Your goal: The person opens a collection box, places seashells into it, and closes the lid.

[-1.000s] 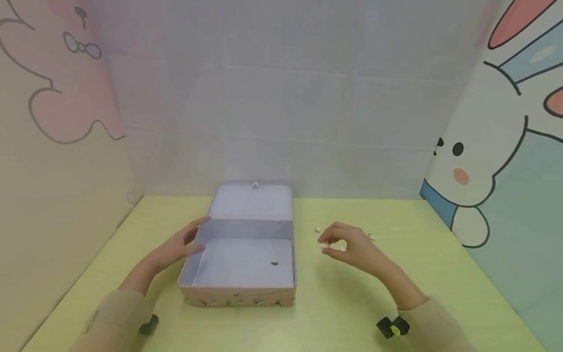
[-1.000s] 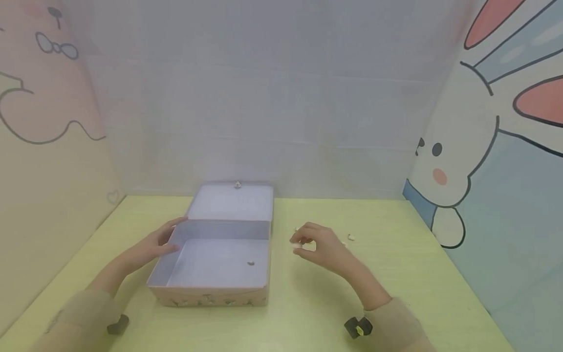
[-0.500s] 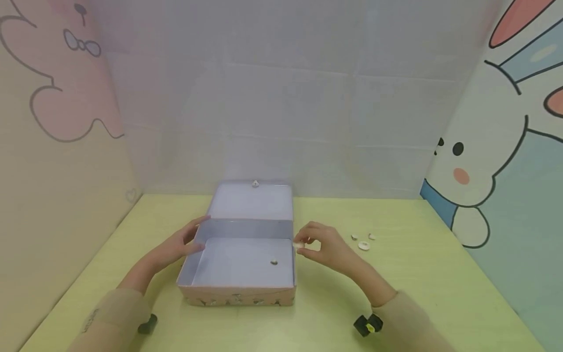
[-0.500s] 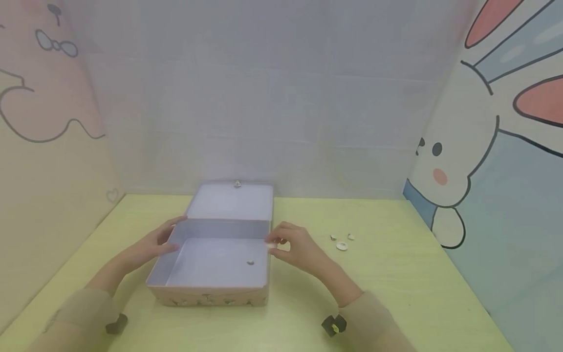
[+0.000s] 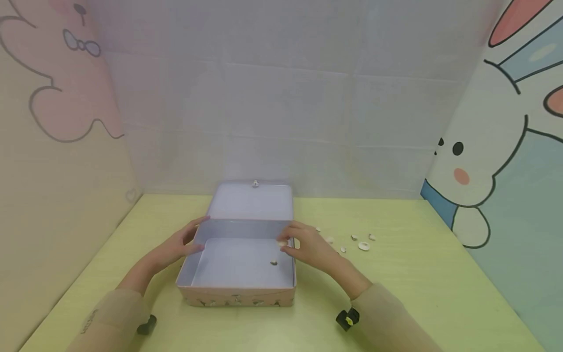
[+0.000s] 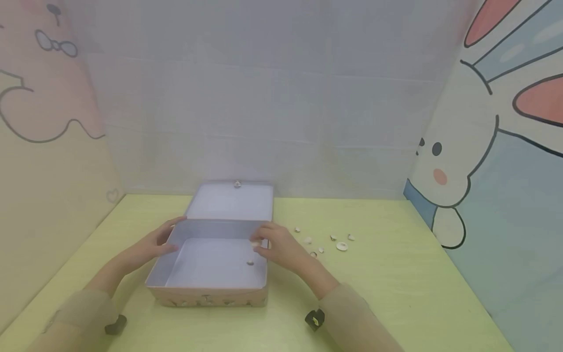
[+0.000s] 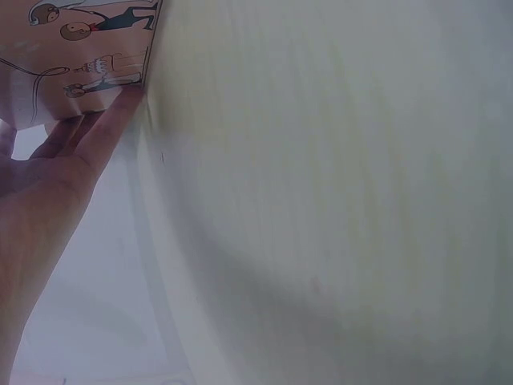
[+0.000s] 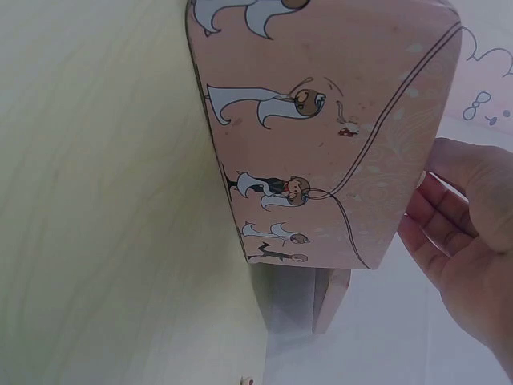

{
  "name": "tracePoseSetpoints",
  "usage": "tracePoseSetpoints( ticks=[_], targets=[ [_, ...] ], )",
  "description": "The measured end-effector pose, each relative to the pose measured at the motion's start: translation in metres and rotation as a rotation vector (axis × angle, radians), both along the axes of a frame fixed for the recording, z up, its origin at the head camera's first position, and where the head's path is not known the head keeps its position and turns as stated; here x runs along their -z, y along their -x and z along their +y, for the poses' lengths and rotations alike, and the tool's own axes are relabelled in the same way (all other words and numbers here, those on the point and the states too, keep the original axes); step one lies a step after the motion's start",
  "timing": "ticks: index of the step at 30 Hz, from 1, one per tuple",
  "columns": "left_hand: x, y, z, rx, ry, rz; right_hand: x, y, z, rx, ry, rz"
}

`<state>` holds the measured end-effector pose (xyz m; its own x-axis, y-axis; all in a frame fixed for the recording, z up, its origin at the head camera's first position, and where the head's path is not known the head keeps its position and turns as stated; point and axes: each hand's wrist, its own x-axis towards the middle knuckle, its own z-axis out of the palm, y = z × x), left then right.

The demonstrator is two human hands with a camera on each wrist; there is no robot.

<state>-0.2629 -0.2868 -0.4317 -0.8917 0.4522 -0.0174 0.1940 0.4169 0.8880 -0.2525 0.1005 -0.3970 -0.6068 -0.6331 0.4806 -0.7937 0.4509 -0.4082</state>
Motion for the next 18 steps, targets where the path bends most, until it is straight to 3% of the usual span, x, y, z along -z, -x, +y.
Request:
tracePoseSetpoints(
  ticks=[10,18],
  targets=[
    [-0.0011,0.0003,0.0012,-0.003,0.001,-0.005,0.0046,0.0089,-0.0107,-0.001,0.0,-0.033],
    [-0.0013,-0.0005,0.0,-0.004,-0.007,-0.015,0.0,0.005,-0.0076,-0.013,0.037,-0.081]
  ],
)
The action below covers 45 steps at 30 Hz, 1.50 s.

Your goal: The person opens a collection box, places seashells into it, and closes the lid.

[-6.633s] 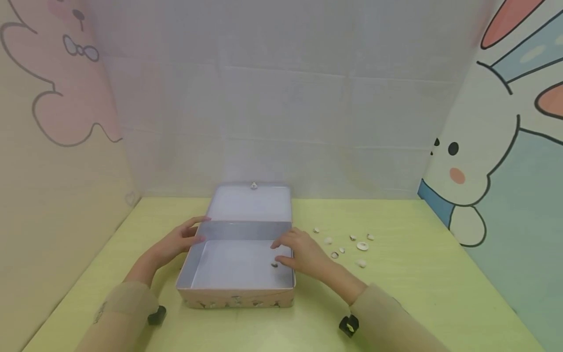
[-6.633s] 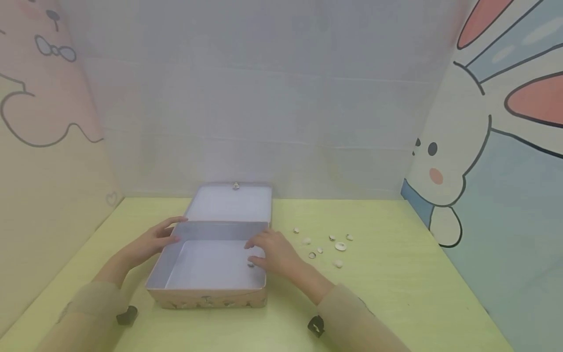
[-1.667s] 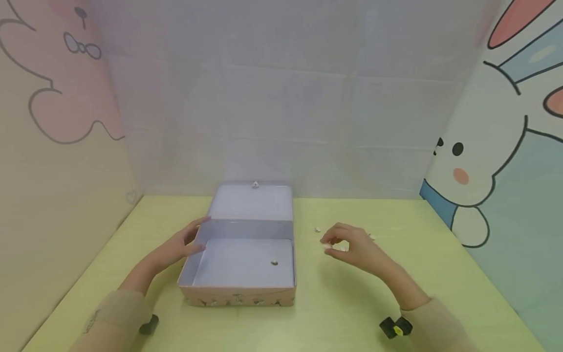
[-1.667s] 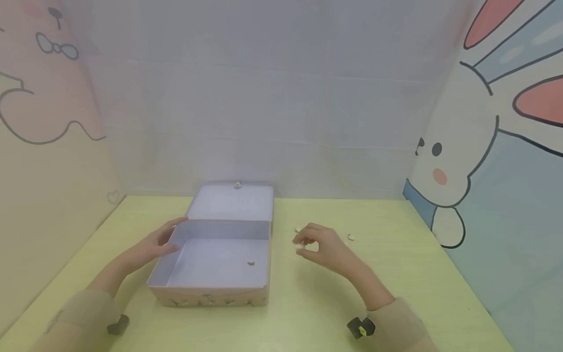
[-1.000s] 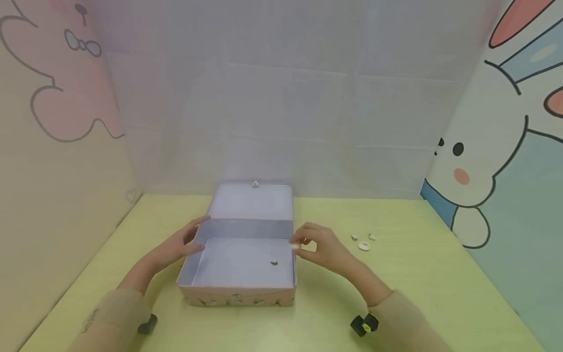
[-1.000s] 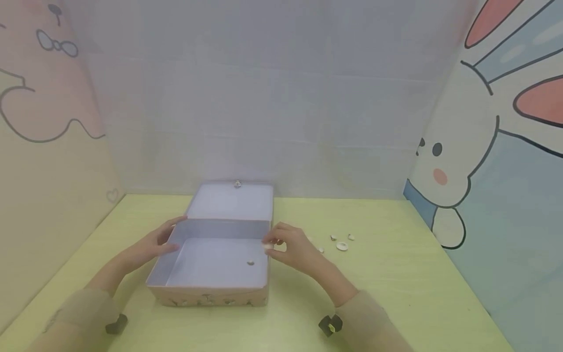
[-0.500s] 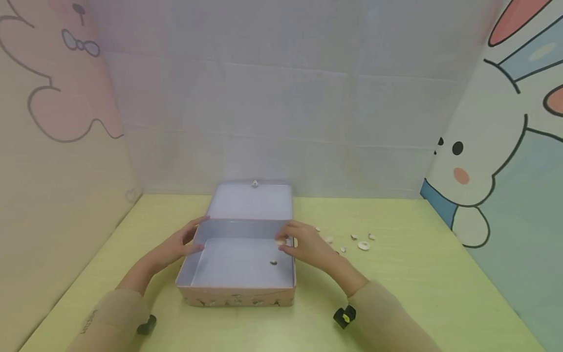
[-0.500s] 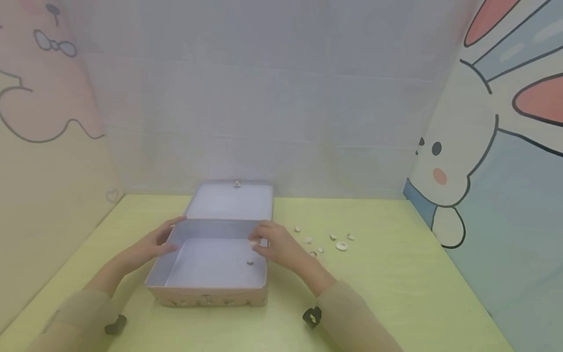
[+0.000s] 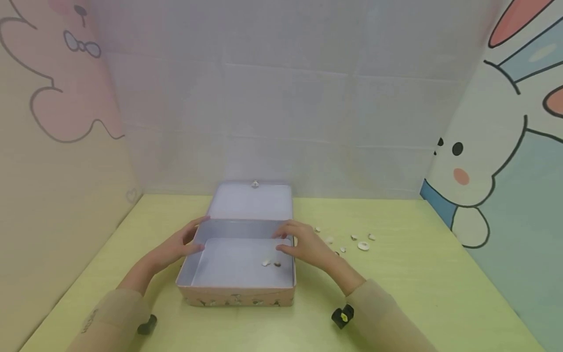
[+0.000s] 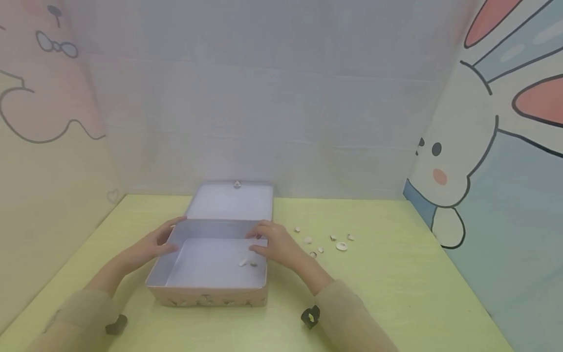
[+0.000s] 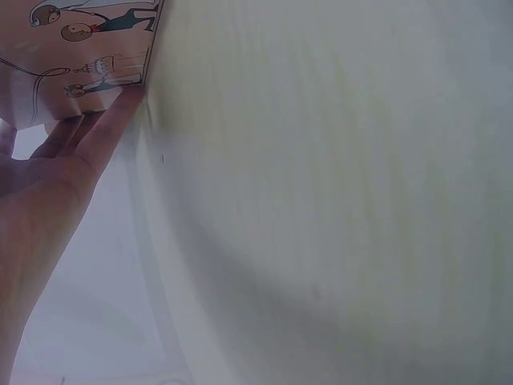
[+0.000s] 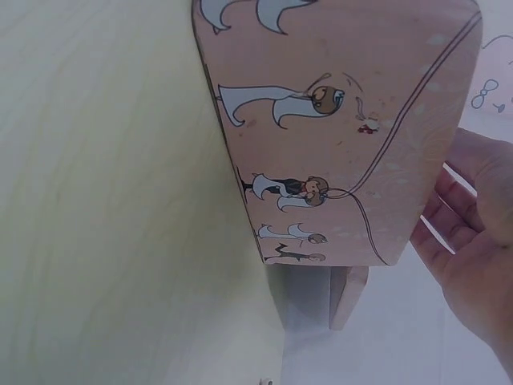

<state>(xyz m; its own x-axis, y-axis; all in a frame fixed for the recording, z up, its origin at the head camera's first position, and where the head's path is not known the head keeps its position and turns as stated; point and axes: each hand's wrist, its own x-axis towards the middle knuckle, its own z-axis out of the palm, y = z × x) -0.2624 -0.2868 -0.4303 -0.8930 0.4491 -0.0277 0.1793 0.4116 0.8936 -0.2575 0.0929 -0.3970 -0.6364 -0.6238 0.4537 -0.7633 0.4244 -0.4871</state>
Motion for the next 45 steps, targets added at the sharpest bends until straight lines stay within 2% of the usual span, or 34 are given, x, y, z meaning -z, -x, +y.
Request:
tracePoseSetpoints(
  ticks=[13,21,24,33,45],
  targets=[
    [-0.003,-0.001,0.0,0.003,0.003,-0.006,-0.016,-0.006,0.03,0.025,0.031,0.048],
    [-0.007,-0.002,0.002,0.002,0.004,0.003,-0.019,-0.01,0.056,0.092,0.025,0.009],
    [-0.008,-0.003,0.002,0.002,0.003,0.001,-0.018,-0.011,0.067,0.114,0.021,-0.008],
    [-0.01,-0.003,0.002,0.006,-0.001,0.003,-0.007,-0.013,0.1,0.163,0.008,0.045],
    [-0.01,-0.002,0.002,0.008,-0.001,0.002,0.013,-0.013,0.124,0.197,-0.107,0.027]
  ],
)
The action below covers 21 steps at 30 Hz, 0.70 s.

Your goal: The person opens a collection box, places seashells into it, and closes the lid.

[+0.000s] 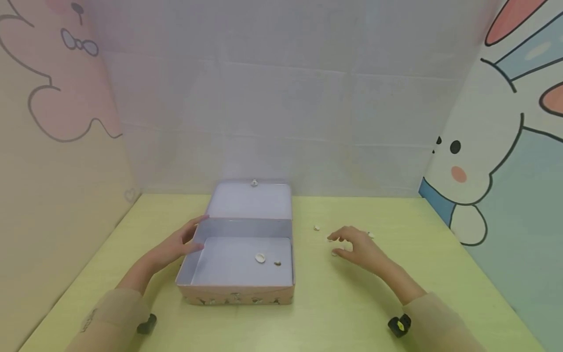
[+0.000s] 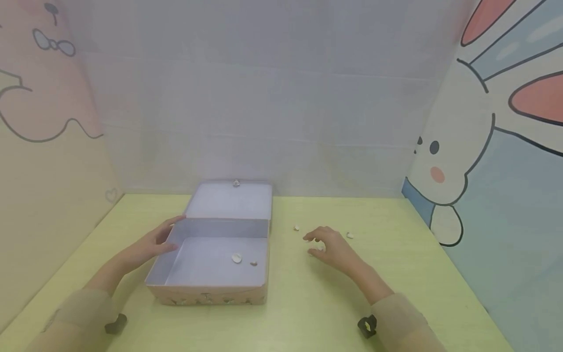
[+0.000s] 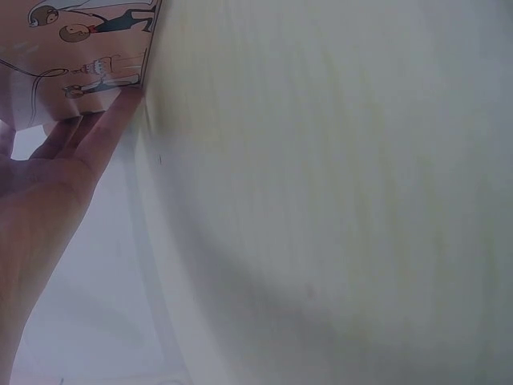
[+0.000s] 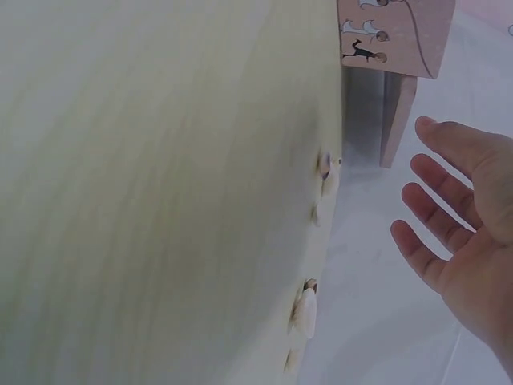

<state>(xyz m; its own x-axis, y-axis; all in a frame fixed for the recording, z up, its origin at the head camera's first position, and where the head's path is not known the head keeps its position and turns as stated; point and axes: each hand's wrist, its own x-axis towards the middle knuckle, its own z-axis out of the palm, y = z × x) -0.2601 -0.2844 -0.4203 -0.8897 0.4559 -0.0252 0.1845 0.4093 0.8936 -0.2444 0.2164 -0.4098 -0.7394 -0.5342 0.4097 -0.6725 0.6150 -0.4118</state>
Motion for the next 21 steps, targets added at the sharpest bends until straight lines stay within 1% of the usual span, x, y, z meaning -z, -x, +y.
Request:
tracePoseSetpoints(
  ticks=[4,8,12,21],
  targets=[
    [0.0,0.0,0.0,0.002,0.0,-0.003,0.006,0.003,0.005,-0.01,-0.039,-0.008],
    [0.0,0.001,-0.001,0.001,-0.001,-0.005,0.011,0.007,0.008,-0.019,-0.105,-0.028],
    [0.0,0.001,-0.001,0.0,-0.001,-0.007,0.015,0.011,0.009,-0.031,-0.173,-0.015],
    [0.0,0.001,-0.001,-0.001,-0.003,-0.013,0.019,0.02,0.01,-0.076,-0.239,-0.022]
  ],
)
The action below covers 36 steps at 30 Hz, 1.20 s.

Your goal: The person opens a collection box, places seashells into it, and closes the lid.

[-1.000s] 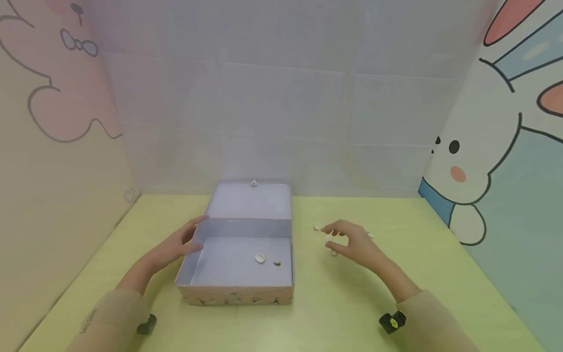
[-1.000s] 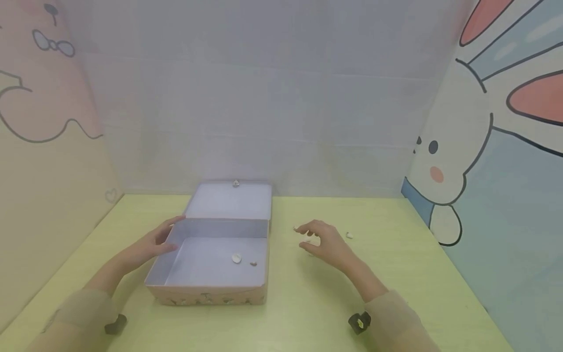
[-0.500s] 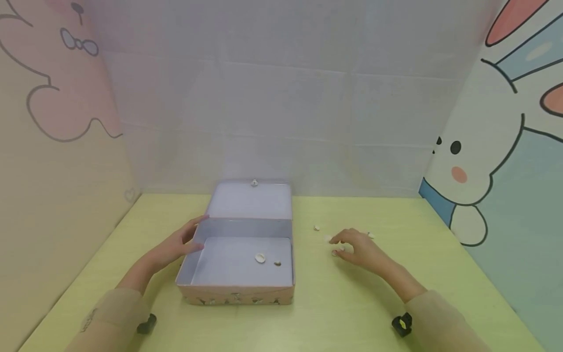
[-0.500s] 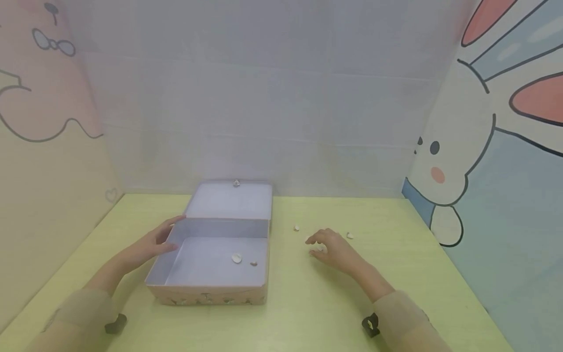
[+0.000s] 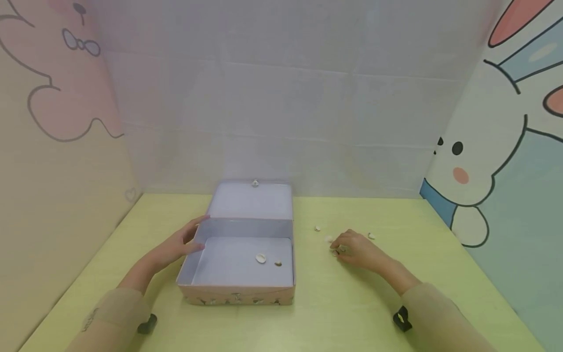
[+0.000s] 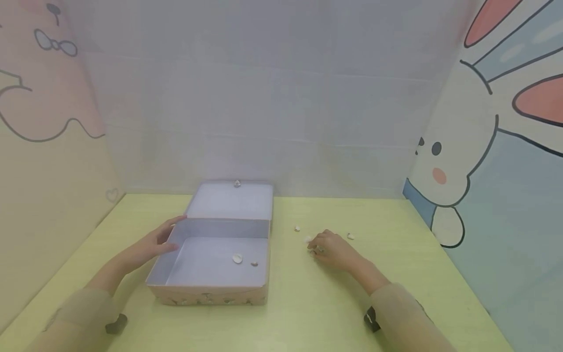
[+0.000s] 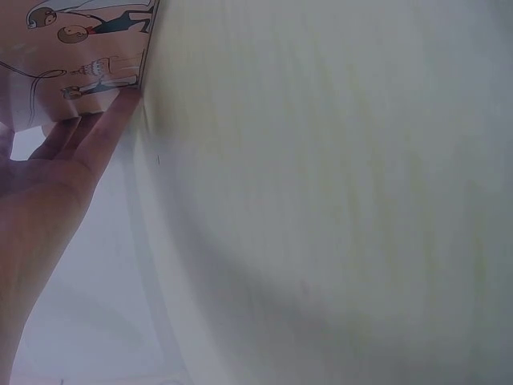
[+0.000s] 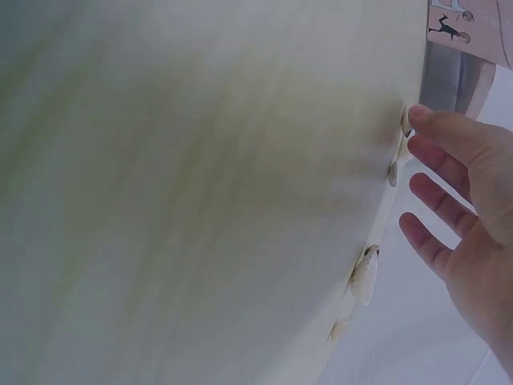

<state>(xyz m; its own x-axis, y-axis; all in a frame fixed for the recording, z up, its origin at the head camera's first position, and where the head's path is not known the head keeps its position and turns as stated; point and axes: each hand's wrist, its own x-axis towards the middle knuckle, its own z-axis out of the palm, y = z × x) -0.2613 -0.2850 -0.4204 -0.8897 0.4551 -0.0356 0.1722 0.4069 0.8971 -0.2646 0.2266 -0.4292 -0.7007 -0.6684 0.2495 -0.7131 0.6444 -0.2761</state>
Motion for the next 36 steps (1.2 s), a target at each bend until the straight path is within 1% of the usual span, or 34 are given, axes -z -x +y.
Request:
tracePoseSetpoints(
  ticks=[6,11,16,18,23,36],
  targets=[
    [0.0,-0.001,0.0,0.0,-0.001,-0.001,0.003,0.006,0.0,-0.004,-0.044,-0.022],
    [0.001,0.0,0.0,0.002,-0.003,0.012,0.006,0.009,0.0,-0.004,-0.06,-0.032],
    [0.001,0.0,-0.001,-0.001,0.004,0.011,0.01,0.011,0.001,-0.046,-0.043,0.018],
    [0.001,-0.001,-0.001,-0.002,0.005,0.008,0.011,0.011,0.002,-0.056,-0.035,0.022],
    [0.0,-0.002,0.0,-0.001,0.0,0.009,0.009,0.01,0.0,-0.042,-0.034,-0.016],
    [0.001,-0.001,0.0,-0.005,0.01,0.007,0.002,0.006,-0.002,-0.023,-0.001,-0.057]
  ],
)
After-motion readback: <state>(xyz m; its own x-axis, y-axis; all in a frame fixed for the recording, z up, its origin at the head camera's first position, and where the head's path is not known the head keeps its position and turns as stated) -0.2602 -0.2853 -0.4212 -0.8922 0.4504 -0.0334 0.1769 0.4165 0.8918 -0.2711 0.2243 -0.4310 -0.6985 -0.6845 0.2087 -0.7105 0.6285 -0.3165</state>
